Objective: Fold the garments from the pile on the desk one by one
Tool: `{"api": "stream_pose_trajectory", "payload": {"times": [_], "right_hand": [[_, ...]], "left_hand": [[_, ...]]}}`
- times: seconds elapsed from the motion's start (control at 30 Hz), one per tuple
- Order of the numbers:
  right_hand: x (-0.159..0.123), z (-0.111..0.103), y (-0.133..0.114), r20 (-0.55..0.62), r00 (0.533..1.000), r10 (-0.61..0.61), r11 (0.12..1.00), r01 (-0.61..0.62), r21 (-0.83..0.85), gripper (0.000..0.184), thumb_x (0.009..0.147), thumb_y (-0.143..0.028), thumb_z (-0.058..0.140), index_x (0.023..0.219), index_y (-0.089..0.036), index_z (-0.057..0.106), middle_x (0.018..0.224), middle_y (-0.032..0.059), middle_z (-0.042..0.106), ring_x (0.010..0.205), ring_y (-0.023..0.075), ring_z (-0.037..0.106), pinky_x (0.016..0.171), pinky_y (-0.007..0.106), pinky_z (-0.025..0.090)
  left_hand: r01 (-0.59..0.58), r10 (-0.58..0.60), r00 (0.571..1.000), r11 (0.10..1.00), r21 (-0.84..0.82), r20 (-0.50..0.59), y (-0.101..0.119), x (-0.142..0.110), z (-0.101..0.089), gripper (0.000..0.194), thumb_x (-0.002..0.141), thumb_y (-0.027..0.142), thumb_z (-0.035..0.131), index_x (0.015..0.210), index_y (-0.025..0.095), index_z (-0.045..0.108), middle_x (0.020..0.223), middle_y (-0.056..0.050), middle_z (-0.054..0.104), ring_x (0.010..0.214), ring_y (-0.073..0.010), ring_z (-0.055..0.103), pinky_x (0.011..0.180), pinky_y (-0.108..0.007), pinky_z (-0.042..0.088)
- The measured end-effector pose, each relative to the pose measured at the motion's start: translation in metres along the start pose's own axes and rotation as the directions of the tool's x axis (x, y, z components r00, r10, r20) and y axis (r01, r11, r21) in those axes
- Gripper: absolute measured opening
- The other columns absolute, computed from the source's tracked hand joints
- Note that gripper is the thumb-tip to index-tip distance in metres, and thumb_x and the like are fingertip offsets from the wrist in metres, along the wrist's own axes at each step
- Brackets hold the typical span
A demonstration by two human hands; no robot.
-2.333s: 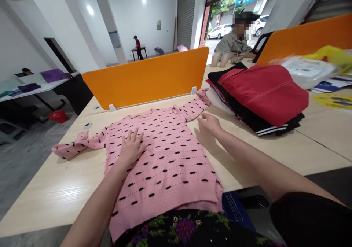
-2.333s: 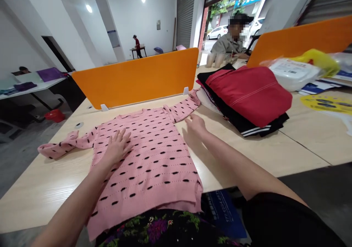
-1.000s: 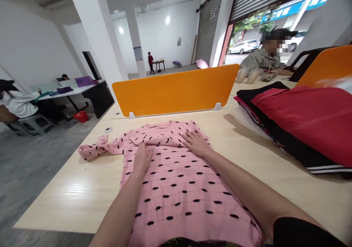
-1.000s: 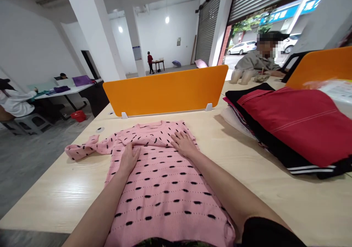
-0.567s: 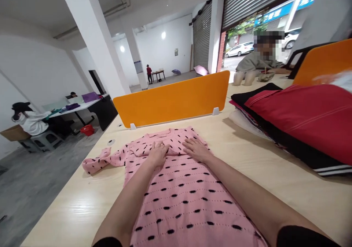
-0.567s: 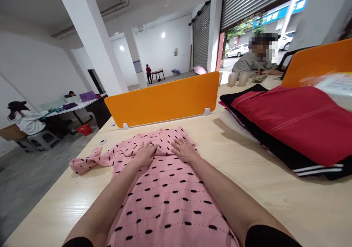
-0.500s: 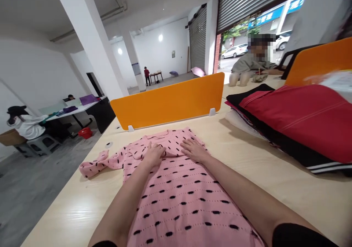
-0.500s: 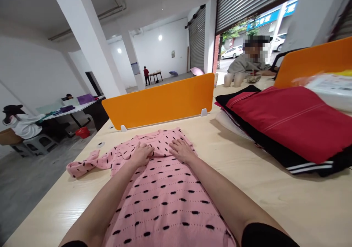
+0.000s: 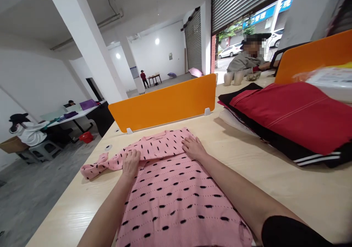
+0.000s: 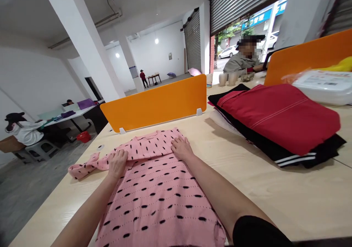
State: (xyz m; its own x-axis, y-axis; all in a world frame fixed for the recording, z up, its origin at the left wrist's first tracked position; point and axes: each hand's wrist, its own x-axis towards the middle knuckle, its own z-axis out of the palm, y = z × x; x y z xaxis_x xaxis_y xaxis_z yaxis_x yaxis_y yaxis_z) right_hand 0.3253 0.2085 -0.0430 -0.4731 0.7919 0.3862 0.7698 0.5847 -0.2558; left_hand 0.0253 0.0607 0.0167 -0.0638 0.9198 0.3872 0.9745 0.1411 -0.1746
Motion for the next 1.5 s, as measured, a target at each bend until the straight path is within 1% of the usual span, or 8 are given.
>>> {"api": "stream_pose_trajectory", "payload": {"times": [0.23, 0.4, 0.57, 0.77, 1.03, 1.13, 1.27, 1.5], "right_hand": [[-0.001, -0.004, 0.010, 0.038, 0.969, -0.243, 0.953, 0.231, 0.197, 0.045, 0.083, -0.050, 0.058, 0.119, -0.023, 0.061, 0.136, 0.0116, 0.053, 0.128, 0.0306, 0.044, 0.106, 0.052, 0.028], [0.003, -0.001, 0.016, 0.080, 0.928, -0.364, 0.909, 0.335, 0.250, 0.026, 0.087, -0.028, 0.052, 0.106, -0.019, 0.066, 0.120, 0.0110, 0.063, 0.116, 0.0250, 0.054, 0.101, 0.041, 0.038], [0.001, -0.006, 0.019, -0.004, 0.980, -0.200, 0.971, 0.198, 0.131, 0.040, 0.082, -0.007, 0.041, 0.109, -0.021, 0.067, 0.122, 0.0095, 0.062, 0.113, 0.0219, 0.056, 0.094, 0.032, 0.044], [-0.004, -0.017, 0.022, -0.041, 0.999, -0.021, 0.998, 0.019, -0.055, 0.034, 0.075, -0.005, 0.043, 0.091, -0.021, 0.069, 0.104, 0.0088, 0.068, 0.102, 0.0238, 0.059, 0.087, 0.032, 0.045], [0.001, -0.022, 0.030, 0.064, 0.958, 0.281, 0.958, -0.284, 0.045, 0.039, 0.082, -0.027, 0.043, 0.112, -0.024, 0.067, 0.107, 0.0100, 0.069, 0.097, 0.0274, 0.063, 0.077, 0.035, 0.049], [0.002, -0.010, 0.024, -0.024, 0.990, 0.139, 0.988, -0.136, 0.075, 0.050, 0.090, -0.039, 0.031, 0.131, -0.023, 0.055, 0.138, 0.0090, 0.053, 0.125, 0.0288, 0.049, 0.100, 0.046, 0.041], [-0.003, 0.017, 0.019, 0.187, 0.982, 0.035, 0.997, -0.022, -0.072, 0.058, 0.089, -0.055, 0.030, 0.140, -0.031, 0.046, 0.151, 0.0037, 0.037, 0.138, 0.0347, 0.030, 0.108, 0.063, 0.022], [-0.007, 0.026, 0.020, 0.224, 0.974, 0.043, 0.995, -0.021, -0.099, 0.062, 0.091, -0.058, 0.024, 0.144, -0.032, 0.040, 0.154, 0.0018, 0.032, 0.141, 0.0330, 0.024, 0.112, 0.060, 0.015]], "left_hand": [[0.347, -0.323, 0.936, 0.912, -0.217, 0.139, -0.005, -0.016, 0.026, 0.025, 0.080, 0.017, 0.053, 0.104, 0.017, 0.049, 0.110, -0.011, 0.059, 0.098, -0.0226, 0.057, 0.074, -0.030, 0.043], [0.414, -0.387, 0.909, 0.881, -0.230, 0.157, -0.009, -0.006, 0.023, 0.006, 0.079, 0.015, 0.049, 0.084, 0.020, 0.050, 0.080, -0.005, 0.061, 0.077, -0.0203, 0.059, 0.062, -0.028, 0.041], [0.359, -0.366, 0.931, 0.907, -0.219, 0.009, -0.008, 0.005, 0.003, 0.026, 0.085, 0.008, 0.031, 0.097, 0.019, 0.051, 0.103, -0.012, 0.060, 0.100, -0.0232, 0.055, 0.084, -0.034, 0.042], [-0.023, 0.038, 0.990, 0.993, -0.114, 0.133, -0.002, -0.015, 0.015, 0.028, 0.086, 0.005, 0.034, 0.100, 0.019, 0.054, 0.116, -0.013, 0.057, 0.110, -0.0242, 0.051, 0.094, -0.038, 0.039], [0.076, -0.038, 0.970, 0.986, -0.150, 0.241, -0.010, -0.044, 0.026, 0.036, 0.084, 0.003, 0.035, 0.111, 0.018, 0.054, 0.116, -0.011, 0.058, 0.112, -0.0223, 0.050, 0.097, -0.038, 0.039], [0.131, -0.087, 0.969, 0.974, -0.187, 0.231, -0.011, -0.053, 0.027, 0.047, 0.083, 0.001, 0.033, 0.121, 0.019, 0.052, 0.132, -0.011, 0.051, 0.127, -0.0210, 0.041, 0.105, -0.037, 0.034], [0.227, -0.174, 0.959, 0.945, -0.237, 0.226, -0.014, -0.068, 0.025, 0.045, 0.085, 0.005, 0.037, 0.121, 0.025, 0.054, 0.134, -0.005, 0.053, 0.126, -0.0172, 0.045, 0.103, -0.031, 0.037], [0.659, -0.652, 0.752, 0.741, -0.128, 0.099, -0.062, -0.079, -0.001, 0.051, 0.097, 0.044, 0.017, 0.134, 0.015, 0.038, 0.098, -0.015, 0.067, 0.081, -0.0250, 0.065, 0.068, -0.036, 0.047]]}}
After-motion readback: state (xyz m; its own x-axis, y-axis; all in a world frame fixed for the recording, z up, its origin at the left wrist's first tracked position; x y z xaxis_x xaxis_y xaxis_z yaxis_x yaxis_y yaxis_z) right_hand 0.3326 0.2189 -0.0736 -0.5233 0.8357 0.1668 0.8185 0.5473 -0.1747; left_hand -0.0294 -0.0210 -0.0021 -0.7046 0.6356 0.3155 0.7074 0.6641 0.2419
